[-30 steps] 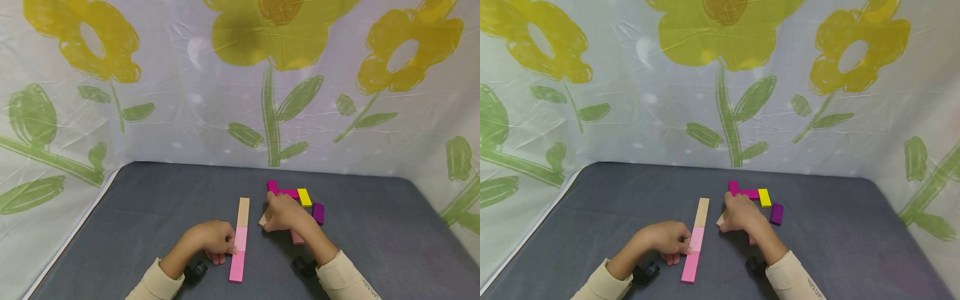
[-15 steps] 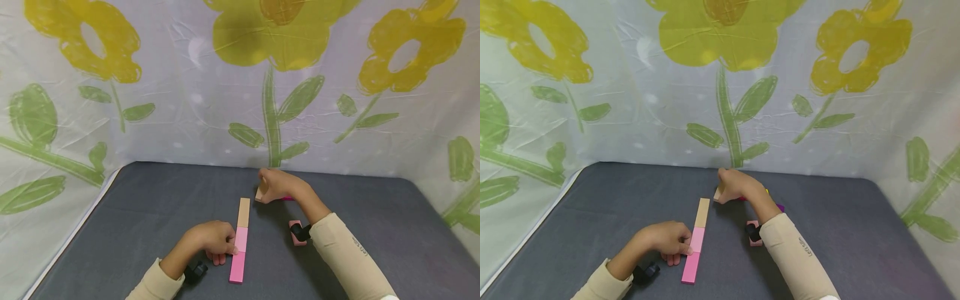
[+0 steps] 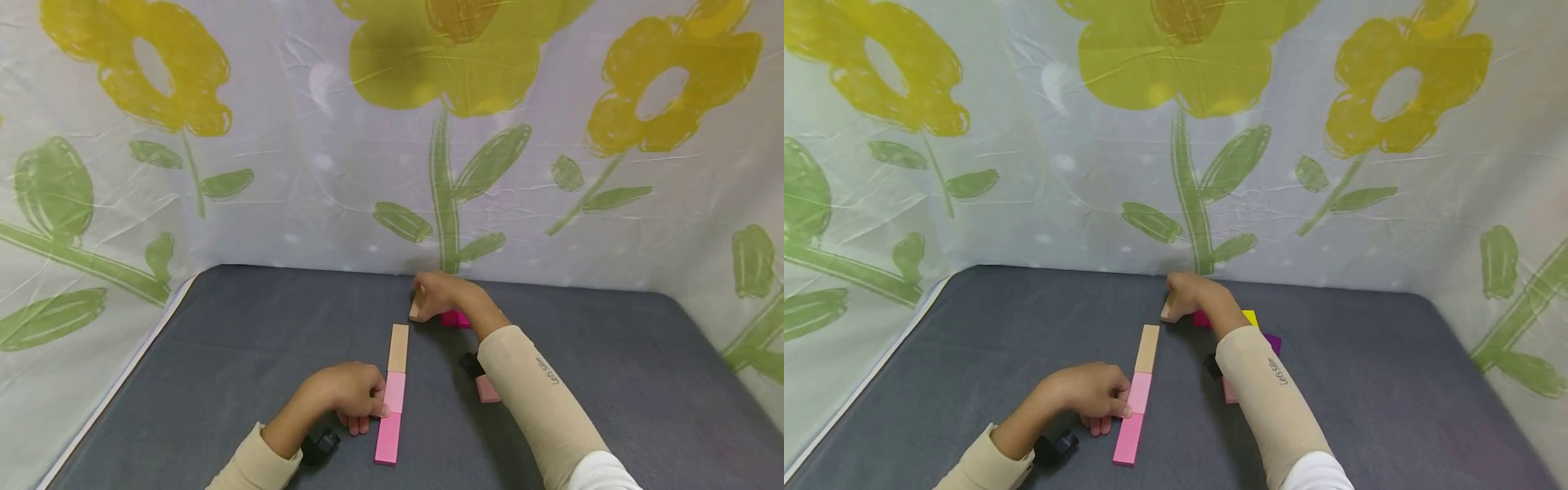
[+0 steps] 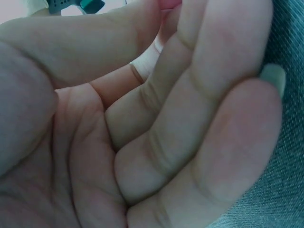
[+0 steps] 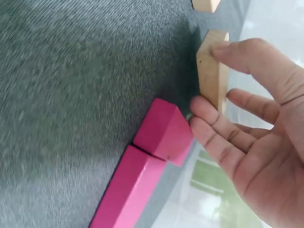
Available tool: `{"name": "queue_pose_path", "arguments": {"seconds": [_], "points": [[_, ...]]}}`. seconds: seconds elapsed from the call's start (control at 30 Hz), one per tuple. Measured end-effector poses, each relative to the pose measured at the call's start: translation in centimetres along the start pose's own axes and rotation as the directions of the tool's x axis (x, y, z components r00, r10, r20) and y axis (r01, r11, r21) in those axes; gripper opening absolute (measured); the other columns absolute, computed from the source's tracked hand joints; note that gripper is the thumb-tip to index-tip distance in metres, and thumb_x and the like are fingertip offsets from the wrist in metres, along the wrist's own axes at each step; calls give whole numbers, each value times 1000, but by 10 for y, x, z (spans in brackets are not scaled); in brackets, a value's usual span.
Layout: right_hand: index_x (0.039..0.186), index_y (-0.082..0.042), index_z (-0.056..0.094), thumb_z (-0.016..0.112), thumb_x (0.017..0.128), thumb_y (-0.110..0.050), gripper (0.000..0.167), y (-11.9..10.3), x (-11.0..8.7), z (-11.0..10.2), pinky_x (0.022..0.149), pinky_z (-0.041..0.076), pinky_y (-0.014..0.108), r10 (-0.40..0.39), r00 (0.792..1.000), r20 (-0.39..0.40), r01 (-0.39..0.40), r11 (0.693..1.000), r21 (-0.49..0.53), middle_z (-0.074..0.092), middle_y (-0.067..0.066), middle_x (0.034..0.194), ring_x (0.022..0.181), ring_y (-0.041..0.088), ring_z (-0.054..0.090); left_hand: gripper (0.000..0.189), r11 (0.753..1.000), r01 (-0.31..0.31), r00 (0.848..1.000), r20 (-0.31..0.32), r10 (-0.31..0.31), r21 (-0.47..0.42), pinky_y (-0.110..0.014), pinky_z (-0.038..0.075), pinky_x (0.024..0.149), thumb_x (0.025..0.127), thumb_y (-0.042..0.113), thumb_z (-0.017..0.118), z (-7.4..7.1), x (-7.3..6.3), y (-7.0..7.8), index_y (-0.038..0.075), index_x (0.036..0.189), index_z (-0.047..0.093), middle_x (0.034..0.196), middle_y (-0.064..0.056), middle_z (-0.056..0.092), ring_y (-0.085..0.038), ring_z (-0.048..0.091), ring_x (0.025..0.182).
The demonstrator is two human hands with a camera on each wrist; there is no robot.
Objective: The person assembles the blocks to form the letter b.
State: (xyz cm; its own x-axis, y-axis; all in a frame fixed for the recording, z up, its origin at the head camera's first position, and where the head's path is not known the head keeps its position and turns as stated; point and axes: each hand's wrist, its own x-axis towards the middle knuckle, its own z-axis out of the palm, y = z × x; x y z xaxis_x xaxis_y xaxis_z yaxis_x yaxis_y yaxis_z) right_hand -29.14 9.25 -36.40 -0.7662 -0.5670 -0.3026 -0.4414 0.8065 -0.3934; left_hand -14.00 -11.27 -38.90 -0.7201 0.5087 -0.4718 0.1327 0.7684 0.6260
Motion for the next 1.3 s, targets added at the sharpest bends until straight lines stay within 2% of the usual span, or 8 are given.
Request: {"name": "queue_pose_path", "arguments": {"seconds": [0.13, 0.37, 0.7, 0.97, 1.3], "points": [[137, 4, 51, 81, 80, -14, 68, 1, 5, 3, 98, 45, 41, 21, 1000, -4, -21, 1000, 15, 57, 16, 130, 113, 27, 55, 28, 1000, -8, 1000, 2, 8, 0, -32, 51, 47, 93, 16, 73, 1, 0, 1, 6, 70, 61, 54, -3, 65, -17, 64, 48], [140, 1, 54, 82, 84, -14, 65, 5, 9, 8, 106, 40, 44, -6, 999, -51, 9, 998, 57, 53, 18, 141, 131, 33, 48, 28, 1000, -2, 1000, 8, 1, 11, -31, 52, 48, 93, 16, 73, 0, 3, 1, 7, 70, 61, 54, -2, 64, -16, 64, 48], [135, 6, 58, 76, 89, -9, 52, 5, 13, 13, 101, 45, 41, -101, 991, -91, 108, 991, 81, 59, 19, 135, 120, 30, 56, 28, 1000, 6, 1000, 15, -6, 2, -30, 51, 47, 93, 16, 73, -1, 1, 0, 6, 70, 61, 55, -3, 64, -16, 64, 48], [139, 4, 55, 74, 90, -8, 54, 2, 18, 19, 103, 43, 42, -92, 994, -67, 100, 988, 119, 54, 18, 142, 130, 33, 50, 27, 1000, -15, 1000, 10, 15, 13, -31, 51, 46, 93, 15, 73, 0, 0, -2, 8, 69, 61, 54, -2, 64, -15, 64, 48], [141, 2, 53, 74, 92, -11, 55, -1, 17, 24, 103, 43, 42, -105, 992, -70, 114, 983, 144, 49, 18, 146, 132, 34, 48, 28, 1000, -2, 1000, 13, 2, 3, -30, 51, 47, 93, 16, 72, -1, 1, -3, 8, 69, 60, 54, -2, 64, -14, 64, 47]]}}
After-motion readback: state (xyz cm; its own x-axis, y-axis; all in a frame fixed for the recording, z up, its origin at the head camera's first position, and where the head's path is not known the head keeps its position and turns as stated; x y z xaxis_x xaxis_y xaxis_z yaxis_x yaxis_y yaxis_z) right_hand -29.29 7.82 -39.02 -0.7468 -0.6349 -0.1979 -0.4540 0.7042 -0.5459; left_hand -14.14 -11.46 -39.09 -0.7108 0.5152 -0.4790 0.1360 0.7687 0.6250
